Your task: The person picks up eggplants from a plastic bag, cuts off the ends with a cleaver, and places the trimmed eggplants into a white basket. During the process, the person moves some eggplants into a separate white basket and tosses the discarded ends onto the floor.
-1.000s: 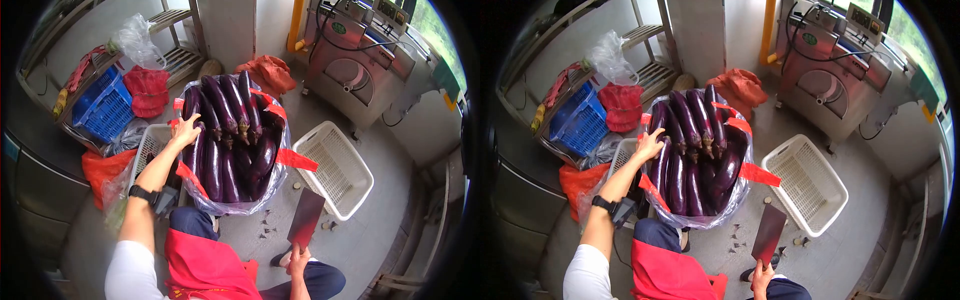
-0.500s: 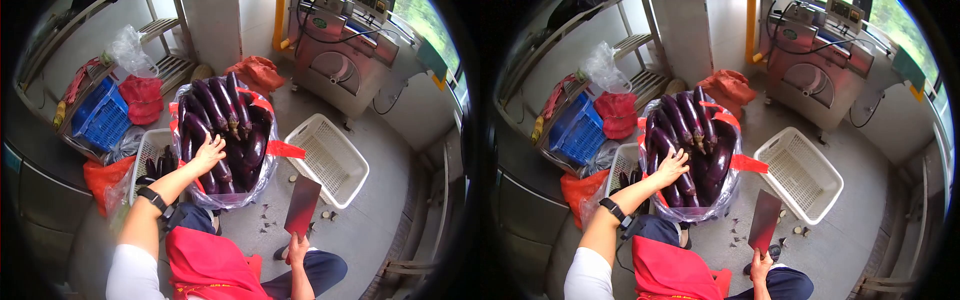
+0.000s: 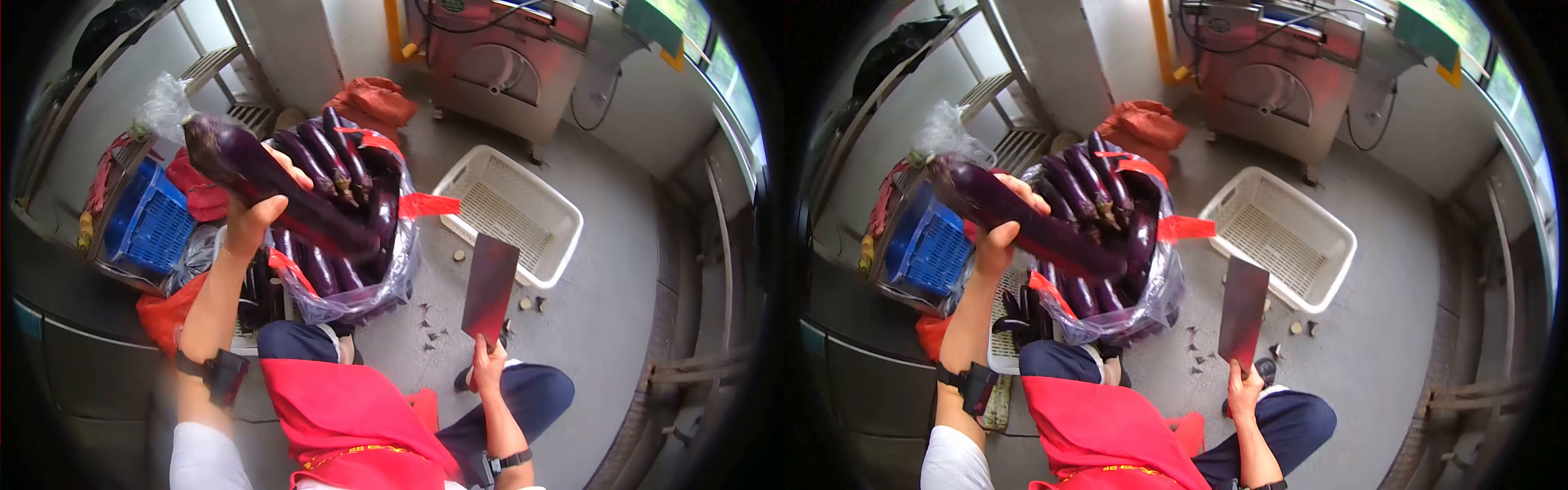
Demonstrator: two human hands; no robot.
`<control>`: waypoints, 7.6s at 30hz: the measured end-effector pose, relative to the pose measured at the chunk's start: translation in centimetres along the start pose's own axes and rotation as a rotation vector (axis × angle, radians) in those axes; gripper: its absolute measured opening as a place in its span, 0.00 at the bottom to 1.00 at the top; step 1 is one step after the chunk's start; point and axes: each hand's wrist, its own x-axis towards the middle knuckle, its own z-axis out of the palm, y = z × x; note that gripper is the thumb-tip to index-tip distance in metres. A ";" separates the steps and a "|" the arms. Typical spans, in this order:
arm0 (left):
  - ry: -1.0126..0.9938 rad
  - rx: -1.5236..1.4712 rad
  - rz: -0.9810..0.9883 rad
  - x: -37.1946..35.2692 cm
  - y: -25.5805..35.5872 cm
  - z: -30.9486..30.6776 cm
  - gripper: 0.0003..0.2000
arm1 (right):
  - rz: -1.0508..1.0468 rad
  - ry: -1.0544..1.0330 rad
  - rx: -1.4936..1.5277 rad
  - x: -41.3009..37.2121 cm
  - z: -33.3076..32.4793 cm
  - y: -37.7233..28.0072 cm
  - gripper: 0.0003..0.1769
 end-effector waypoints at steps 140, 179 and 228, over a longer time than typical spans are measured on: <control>-0.706 1.024 -0.545 -15.2 -9.5 10.9 0.20 | -0.814 -0.201 -0.594 -2.1 0.5 -4.2 0.26; -0.371 1.125 0.253 -14.9 -4.8 10.4 0.29 | -0.372 -0.142 -0.437 -1.9 -1.4 0.0 0.10; 0.541 -0.206 -0.062 3.8 2.8 -8.9 0.30 | 0.067 -0.059 -0.046 0.2 1.6 0.0 0.06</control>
